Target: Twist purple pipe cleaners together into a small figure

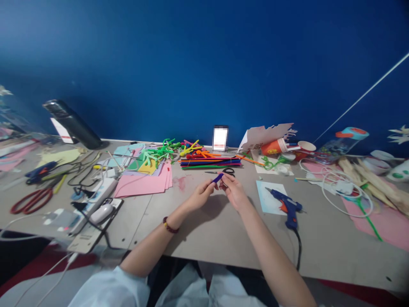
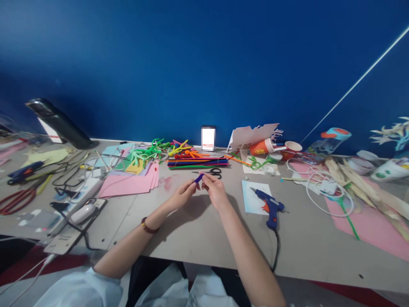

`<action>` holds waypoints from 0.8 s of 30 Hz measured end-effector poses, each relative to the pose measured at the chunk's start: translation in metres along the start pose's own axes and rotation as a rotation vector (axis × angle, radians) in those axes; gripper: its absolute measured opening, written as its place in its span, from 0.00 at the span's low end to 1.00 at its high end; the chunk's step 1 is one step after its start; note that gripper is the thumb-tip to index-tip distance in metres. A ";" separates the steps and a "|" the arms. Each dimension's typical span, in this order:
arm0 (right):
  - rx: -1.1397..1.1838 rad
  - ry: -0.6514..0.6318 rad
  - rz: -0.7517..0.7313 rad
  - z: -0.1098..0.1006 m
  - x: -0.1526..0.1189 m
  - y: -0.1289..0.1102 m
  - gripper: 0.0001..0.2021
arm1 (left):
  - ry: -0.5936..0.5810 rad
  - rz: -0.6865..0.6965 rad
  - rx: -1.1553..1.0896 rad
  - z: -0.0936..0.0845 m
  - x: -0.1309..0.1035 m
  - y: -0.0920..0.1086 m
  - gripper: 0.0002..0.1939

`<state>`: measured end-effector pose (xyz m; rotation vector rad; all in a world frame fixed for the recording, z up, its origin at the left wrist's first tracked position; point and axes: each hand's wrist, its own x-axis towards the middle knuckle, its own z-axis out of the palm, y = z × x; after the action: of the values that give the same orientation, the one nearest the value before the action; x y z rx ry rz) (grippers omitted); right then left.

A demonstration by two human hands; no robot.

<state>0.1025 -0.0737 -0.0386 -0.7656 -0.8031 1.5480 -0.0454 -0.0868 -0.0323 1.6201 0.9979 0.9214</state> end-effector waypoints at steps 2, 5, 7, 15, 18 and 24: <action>-0.019 -0.032 0.008 -0.001 -0.001 0.001 0.15 | -0.129 -0.096 -0.209 0.001 0.000 0.000 0.21; -0.052 -0.070 0.004 -0.002 -0.002 0.003 0.14 | -0.274 -0.205 -0.433 0.003 -0.001 -0.001 0.21; -0.065 -0.050 -0.011 -0.002 -0.002 0.003 0.13 | -0.296 -0.206 -0.482 0.004 -0.001 -0.002 0.21; -0.150 0.028 -0.110 -0.001 0.000 0.005 0.10 | -0.165 -0.127 -0.388 0.008 -0.002 -0.003 0.20; -0.166 0.056 -0.122 -0.001 0.000 0.007 0.10 | -0.156 -0.153 -0.399 0.009 -0.002 -0.006 0.20; -0.101 0.070 -0.091 -0.001 0.001 0.009 0.09 | -0.140 -0.145 -0.356 0.011 0.000 -0.010 0.20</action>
<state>0.0984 -0.0734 -0.0467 -0.8409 -0.8574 1.4014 -0.0374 -0.0887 -0.0446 1.2771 0.7919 0.8225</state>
